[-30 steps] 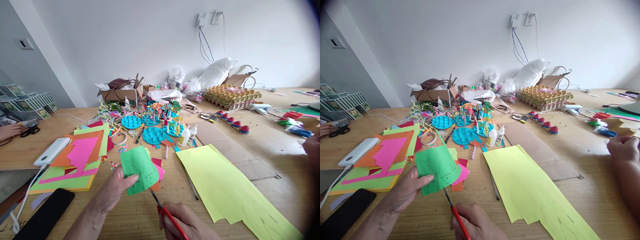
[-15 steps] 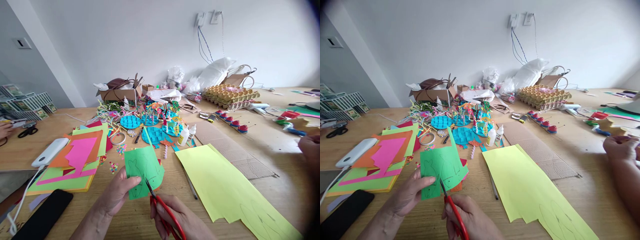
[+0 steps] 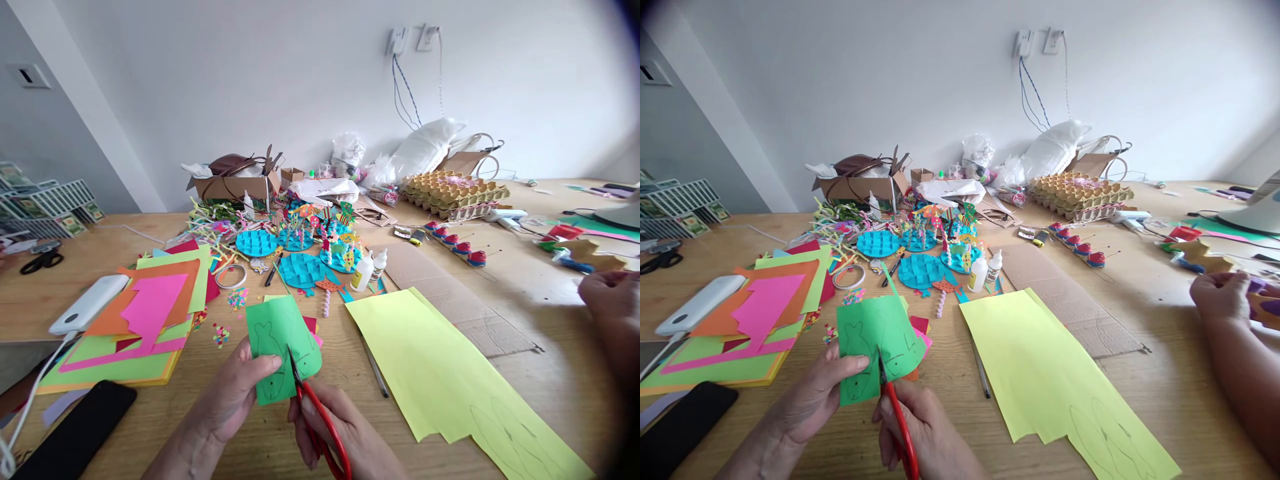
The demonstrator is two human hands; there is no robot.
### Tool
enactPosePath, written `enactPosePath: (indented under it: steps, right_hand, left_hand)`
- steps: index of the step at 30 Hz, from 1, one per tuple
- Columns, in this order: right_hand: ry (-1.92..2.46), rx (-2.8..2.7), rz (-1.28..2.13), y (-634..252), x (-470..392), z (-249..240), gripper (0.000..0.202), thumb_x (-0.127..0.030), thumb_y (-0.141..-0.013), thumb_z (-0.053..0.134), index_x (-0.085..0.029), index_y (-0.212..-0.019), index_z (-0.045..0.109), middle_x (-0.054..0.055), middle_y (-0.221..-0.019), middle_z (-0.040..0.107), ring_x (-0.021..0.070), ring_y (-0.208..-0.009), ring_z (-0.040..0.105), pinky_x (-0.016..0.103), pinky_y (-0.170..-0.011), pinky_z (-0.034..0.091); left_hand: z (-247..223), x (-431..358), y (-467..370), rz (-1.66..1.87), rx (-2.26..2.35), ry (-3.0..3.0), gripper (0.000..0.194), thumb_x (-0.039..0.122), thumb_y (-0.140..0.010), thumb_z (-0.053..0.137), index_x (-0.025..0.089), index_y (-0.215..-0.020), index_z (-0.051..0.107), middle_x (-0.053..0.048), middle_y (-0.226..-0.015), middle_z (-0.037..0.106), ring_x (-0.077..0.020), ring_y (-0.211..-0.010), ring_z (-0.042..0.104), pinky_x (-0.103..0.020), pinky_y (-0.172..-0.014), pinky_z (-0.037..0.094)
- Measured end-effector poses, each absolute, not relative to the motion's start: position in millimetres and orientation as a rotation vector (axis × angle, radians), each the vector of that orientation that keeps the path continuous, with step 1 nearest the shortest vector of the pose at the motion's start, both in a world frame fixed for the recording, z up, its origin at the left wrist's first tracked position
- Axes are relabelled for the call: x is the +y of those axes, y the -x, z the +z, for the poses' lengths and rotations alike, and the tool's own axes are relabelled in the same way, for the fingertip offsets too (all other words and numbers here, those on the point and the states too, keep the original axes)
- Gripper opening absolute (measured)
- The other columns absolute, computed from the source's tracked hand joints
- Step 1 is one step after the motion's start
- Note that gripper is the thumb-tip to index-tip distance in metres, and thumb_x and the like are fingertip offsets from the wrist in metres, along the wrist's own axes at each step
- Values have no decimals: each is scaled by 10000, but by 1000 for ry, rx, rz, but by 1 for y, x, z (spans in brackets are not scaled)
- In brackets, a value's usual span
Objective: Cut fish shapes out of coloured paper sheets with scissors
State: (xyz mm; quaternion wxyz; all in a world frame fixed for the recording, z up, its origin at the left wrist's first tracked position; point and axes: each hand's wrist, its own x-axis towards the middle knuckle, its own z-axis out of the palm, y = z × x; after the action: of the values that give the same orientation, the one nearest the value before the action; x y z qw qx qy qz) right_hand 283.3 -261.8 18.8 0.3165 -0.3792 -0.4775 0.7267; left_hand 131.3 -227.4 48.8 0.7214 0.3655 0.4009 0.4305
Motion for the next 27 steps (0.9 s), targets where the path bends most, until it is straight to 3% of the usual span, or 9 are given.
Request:
enactPosePath:
  steps: [17,23,27]
  right_hand:
    - [1061,-1215,1882,-278,-262,23,541,-699,-667,474,-158,-675,489,-59,-413,435,63,-370,362,173,-391,267]
    - [1059,-1334,1752,-276,-265,5,484,-623,-795,378,-170,-640,452,-65,-394,411,53,-342,335,165,-370,251]
    - [1090,-1355,1767,-275,-263,7,484,-637,-780,381,-177,-646,445,-68,-397,406,60,-347,337,170,-369,251]
  left_hand:
    - [47,-226,-129,963,836,-786,206,200,-660,643,165,-862,669,-36,-747,701,-179,-658,621,-277,-596,499]
    - [41,-227,-128,972,851,-769,299,194,-671,629,164,-968,651,-42,-797,709,-200,-766,633,-278,-664,491]
    - [42,-228,-126,971,873,-763,339,221,-647,655,176,-983,649,-39,-821,714,-204,-790,637,-279,-692,488]
